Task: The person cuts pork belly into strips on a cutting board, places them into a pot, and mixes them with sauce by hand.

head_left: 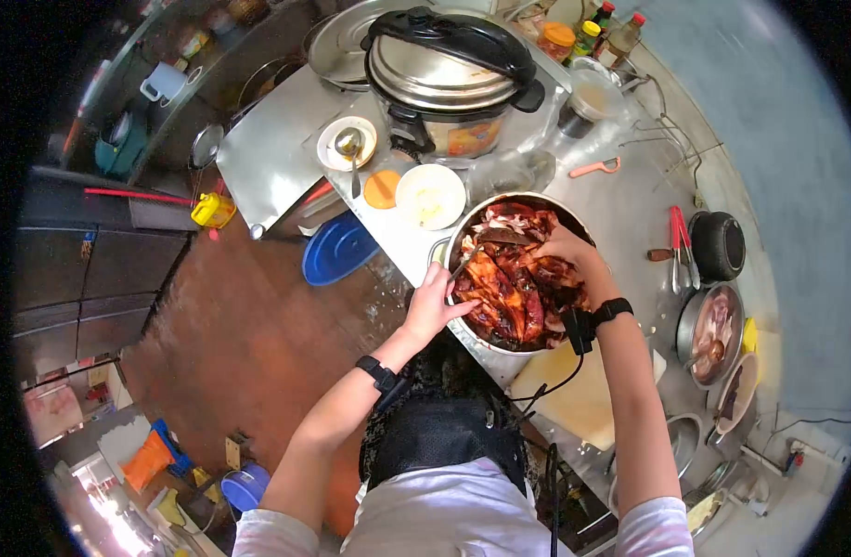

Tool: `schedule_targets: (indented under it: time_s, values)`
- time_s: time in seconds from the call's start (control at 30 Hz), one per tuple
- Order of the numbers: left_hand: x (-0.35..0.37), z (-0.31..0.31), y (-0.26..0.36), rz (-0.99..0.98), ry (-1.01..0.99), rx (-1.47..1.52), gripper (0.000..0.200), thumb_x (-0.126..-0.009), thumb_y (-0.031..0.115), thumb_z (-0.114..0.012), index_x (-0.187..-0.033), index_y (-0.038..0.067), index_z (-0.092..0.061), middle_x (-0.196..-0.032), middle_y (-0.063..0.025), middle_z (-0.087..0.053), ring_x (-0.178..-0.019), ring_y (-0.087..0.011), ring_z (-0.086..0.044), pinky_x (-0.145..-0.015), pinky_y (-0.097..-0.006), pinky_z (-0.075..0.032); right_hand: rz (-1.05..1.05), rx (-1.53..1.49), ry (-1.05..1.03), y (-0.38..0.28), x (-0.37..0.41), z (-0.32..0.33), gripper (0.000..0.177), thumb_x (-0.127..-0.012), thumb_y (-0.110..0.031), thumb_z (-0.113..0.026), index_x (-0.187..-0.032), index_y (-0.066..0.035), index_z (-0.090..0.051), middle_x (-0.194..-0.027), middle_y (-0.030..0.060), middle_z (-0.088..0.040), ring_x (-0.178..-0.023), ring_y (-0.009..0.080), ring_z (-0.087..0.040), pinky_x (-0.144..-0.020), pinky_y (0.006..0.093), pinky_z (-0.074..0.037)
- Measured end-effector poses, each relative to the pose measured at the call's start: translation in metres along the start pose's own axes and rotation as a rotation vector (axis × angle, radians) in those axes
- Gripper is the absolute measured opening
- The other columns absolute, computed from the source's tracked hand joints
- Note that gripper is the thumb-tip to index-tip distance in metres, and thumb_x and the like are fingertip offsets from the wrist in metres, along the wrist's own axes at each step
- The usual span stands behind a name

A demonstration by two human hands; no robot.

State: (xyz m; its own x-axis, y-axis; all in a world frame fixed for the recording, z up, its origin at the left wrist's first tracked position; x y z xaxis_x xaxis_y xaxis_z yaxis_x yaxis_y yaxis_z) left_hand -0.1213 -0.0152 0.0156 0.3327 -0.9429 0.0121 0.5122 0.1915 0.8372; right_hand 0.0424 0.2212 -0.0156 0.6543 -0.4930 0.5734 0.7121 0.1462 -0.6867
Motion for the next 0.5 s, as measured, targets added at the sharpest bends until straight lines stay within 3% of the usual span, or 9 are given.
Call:
schedule_targets:
  time_s: [0.03,0.13,0.17,0.3,0.4,0.5]
  values:
    - [0.000,0.001,0.001,0.010,0.009,-0.013,0.050,-0.065,0.030,-0.080,-0.073,0.002,-0.039,-0.083,-0.0139,-0.040,-0.074,-0.0321,-0.048,-0.063,-0.0379,-0.044,-0.022,-0.126,-0.043,-0.028,0.018,0.004,0.083,-0.063,-0.015,-0.072,-0.135,-0.006,-0.031,-0.125,0.0101,-0.049,-0.109,0.0204,-0.048,-0.096,0.0333,-0.038]
    - [0.004,0.000,0.000,0.001,0.057,-0.019,0.048,-0.066,0.028,-0.079,-0.074,0.002,-0.040,-0.084,-0.0142,-0.040,-0.076,-0.0321,-0.048,-0.064,-0.0380,-0.044,-0.046,-0.313,-0.169,-0.048,0.032,0.005,0.085,-0.056,-0.014,-0.079,-0.129,0.001,-0.039,-0.120,0.0118,-0.054,-0.110,0.0194,-0.048,-0.096,0.0309,-0.038]
    - [0.005,0.001,0.000,-0.035,0.089,-0.017,0.047,-0.066,0.027,-0.079,-0.074,0.002,-0.040,-0.085,-0.0144,-0.040,-0.077,-0.0322,-0.049,-0.064,-0.0381,-0.044,-0.099,-0.306,-0.107,-0.019,0.017,0.002,0.071,-0.058,-0.008,-0.076,-0.122,0.000,-0.048,-0.116,0.0104,-0.057,-0.106,0.0190,-0.051,-0.094,0.0304,-0.040]
    - [0.010,0.001,0.002,0.008,0.052,-0.005,0.047,-0.065,0.026,-0.080,-0.075,0.002,-0.040,-0.086,-0.0148,-0.040,-0.078,-0.0327,-0.048,-0.065,-0.0384,-0.044,-0.041,-0.242,-0.129,-0.015,0.023,0.005,0.070,-0.055,0.004,-0.070,-0.121,0.000,-0.048,-0.112,0.0067,-0.058,-0.097,0.0187,-0.055,-0.086,0.0299,-0.044]
    - [0.009,0.002,0.003,0.002,0.068,-0.005,0.047,-0.065,0.025,-0.080,-0.074,0.002,-0.039,-0.086,-0.0151,-0.040,-0.078,-0.0330,-0.048,-0.066,-0.0390,-0.044,-0.048,-0.199,-0.035,-0.054,0.062,0.013,0.062,-0.056,0.002,-0.071,-0.115,0.002,-0.052,-0.106,0.0065,-0.060,-0.095,0.0183,-0.055,-0.087,0.0299,-0.044]
    - [0.008,0.002,0.003,-0.015,0.072,-0.030,0.048,-0.066,0.026,-0.080,-0.073,0.003,-0.038,-0.087,-0.0160,-0.041,-0.080,-0.0344,-0.048,-0.068,-0.0396,-0.044,-0.019,-0.237,0.014,-0.048,0.074,0.013,0.060,-0.055,0.001,-0.071,-0.113,0.000,-0.054,-0.103,0.0061,-0.061,-0.094,0.0190,-0.056,-0.087,0.0299,-0.044]
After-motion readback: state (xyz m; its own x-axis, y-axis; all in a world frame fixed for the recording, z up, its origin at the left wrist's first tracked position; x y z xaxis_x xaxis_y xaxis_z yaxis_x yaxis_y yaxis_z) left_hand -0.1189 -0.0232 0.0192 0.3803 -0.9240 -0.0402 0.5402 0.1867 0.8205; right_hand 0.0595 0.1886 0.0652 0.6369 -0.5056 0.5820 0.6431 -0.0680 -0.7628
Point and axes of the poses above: each hand's wrist, its own x-axis away from the middle knuckle, its own z-axis out of the back of the hand, y = z × x, the point moved 3 cm from there along -x, towards the middle knuckle
